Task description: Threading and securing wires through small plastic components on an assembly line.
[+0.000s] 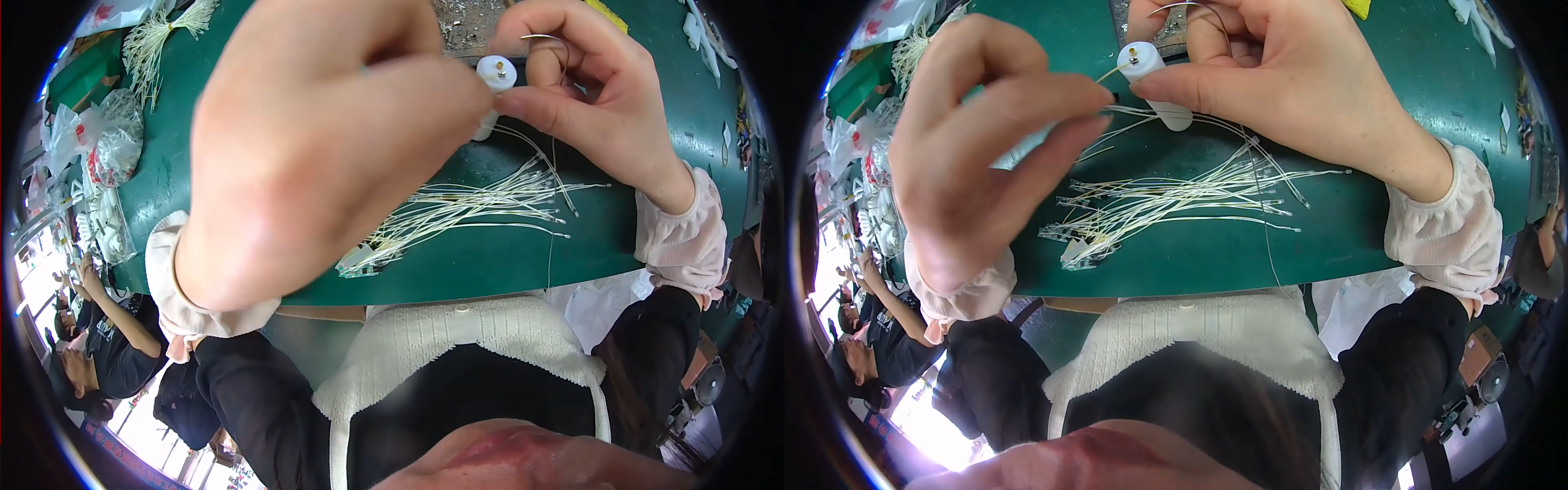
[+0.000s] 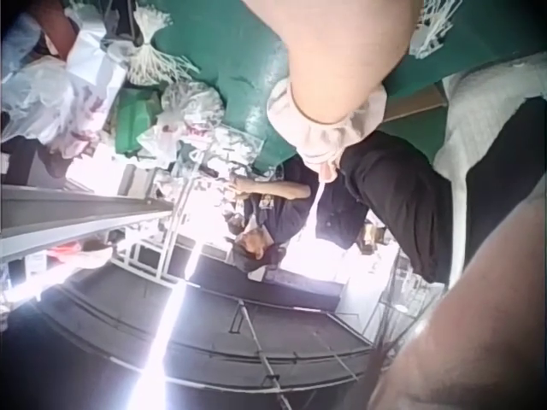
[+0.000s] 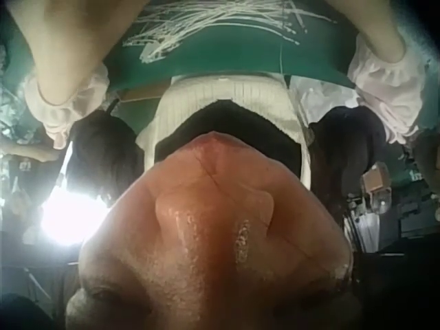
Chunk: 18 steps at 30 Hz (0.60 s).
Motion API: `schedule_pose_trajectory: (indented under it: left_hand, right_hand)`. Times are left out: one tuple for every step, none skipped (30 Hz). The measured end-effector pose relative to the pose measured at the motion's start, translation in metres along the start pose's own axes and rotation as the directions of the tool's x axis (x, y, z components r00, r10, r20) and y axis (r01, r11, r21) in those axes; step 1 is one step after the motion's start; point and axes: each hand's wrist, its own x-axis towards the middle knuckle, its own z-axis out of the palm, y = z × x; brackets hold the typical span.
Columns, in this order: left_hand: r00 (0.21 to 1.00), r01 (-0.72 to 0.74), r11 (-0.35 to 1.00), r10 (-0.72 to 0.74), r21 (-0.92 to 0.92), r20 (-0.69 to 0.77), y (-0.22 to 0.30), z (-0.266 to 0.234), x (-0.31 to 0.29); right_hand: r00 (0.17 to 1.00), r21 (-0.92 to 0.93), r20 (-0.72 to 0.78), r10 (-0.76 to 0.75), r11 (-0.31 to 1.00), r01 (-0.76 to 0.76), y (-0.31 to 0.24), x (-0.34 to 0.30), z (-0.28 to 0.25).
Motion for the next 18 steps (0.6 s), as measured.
schedule_pose_trajectory:
  left_hand:
    - [1.0, 0.021, 0.999, -0.021, -0.045, -0.003, -0.001, 0.001, -0.002]
    - [0.999, 0.037, 0.995, -0.037, -0.092, -0.006, -0.001, 0.003, -0.003]
    - [0.998, 0.053, 0.989, -0.054, -0.139, -0.008, -0.001, 0.007, -0.001]
    - [0.997, 0.069, 0.98, -0.072, -0.184, -0.01, -0.003, 0.01, 0.001]
    - [0.996, 0.083, 0.969, -0.088, -0.232, -0.01, -0.005, 0.013, 0.002]
    - [0.995, 0.097, 0.955, -0.104, -0.279, -0.009, -0.006, 0.015, 0.002]
    - [0.993, 0.111, 0.94, -0.121, -0.324, -0.008, -0.006, 0.019, 0.005]
    - [0.991, 0.123, 0.921, -0.135, -0.369, -0.005, -0.009, 0.018, 0.001]
    - [0.989, 0.135, 0.9, -0.149, -0.413, -0.001, -0.009, 0.02, 0.001]
    - [0.987, 0.146, 0.878, -0.163, -0.456, 0.003, -0.01, 0.02, -0.001]
    - [0.984, 0.156, 0.852, -0.176, -0.5, 0.009, -0.012, 0.023, -0.002]
    - [0.982, 0.166, 0.824, -0.188, -0.542, 0.015, -0.011, 0.027, 0.002]
    - [0.98, 0.174, 0.793, -0.199, -0.583, 0.023, -0.018, 0.025, -0.007]
    - [0.976, 0.188, 0.762, -0.217, -0.619, 0.029, -0.02, 0.028, -0.005]
    - [0.972, 0.2, 0.729, -0.234, -0.655, 0.036, -0.02, 0.03, -0.006]
    - [0.967, 0.21, 0.694, -0.25, -0.688, 0.044, -0.02, 0.032, -0.004]
    - [0.963, 0.219, 0.656, -0.264, -0.722, 0.052, -0.025, 0.036, -0.001]
    - [0.959, 0.226, 0.617, -0.278, -0.754, 0.06, -0.028, 0.039, -0.002]
  right_hand:
    - [0.999, 0.009, 0.018, 0.049, 0.999, -0.05, -0.006, 0.002, -0.003]
    - [0.994, 0.015, 0.032, 0.101, 0.995, -0.102, -0.01, 0.003, -0.007]
    - [0.987, 0.02, 0.047, 0.151, 0.988, -0.153, -0.012, 0.004, -0.008]
    - [0.988, 0.019, 0.049, 0.149, 0.988, -0.15, -0.012, 0.004, -0.007]
    - [0.991, 0.044, 0.039, 0.128, 0.991, -0.13, -0.011, 0.003, -0.004]
    - [0.994, 0.069, 0.029, 0.107, 0.992, -0.108, -0.011, 0.002, -0.001]
    - [0.996, 0.093, 0.019, 0.084, 0.992, -0.085, -0.011, 0.001, 0.002]
    - [0.998, 0.118, 0.006, 0.063, 0.991, -0.064, -0.011, -0.001, 0.004]
    - [0.999, 0.142, -0.007, 0.042, 0.989, -0.041, -0.011, -0.001, 0.005]
    - [0.999, 0.143, -0.008, 0.043, 0.989, -0.041, -0.011, -0.002, 0.004]
    - [0.999, 0.136, 0.001, 0.041, 0.99, -0.041, -0.011, -0.001, 0.002]
    - [0.999, 0.129, 0.01, 0.04, 0.991, -0.041, -0.01, 0.0, 0.0]
    - [0.999, 0.13, 0.006, 0.043, 0.991, -0.043, -0.009, 0.0, -0.001]
    - [0.998, 0.129, 0.019, 0.059, 0.99, -0.061, -0.01, 0.001, -0.002]
    - [0.997, 0.129, 0.032, 0.075, 0.989, -0.079, -0.01, 0.002, -0.002]
    - [0.995, 0.127, 0.044, 0.092, 0.987, -0.097, -0.01, 0.002, -0.002]
    - [0.992, 0.125, 0.055, 0.111, 0.985, -0.117, -0.01, 0.003, -0.003]
    - [0.989, 0.122, 0.065, 0.129, 0.983, -0.137, -0.01, 0.004, -0.004]
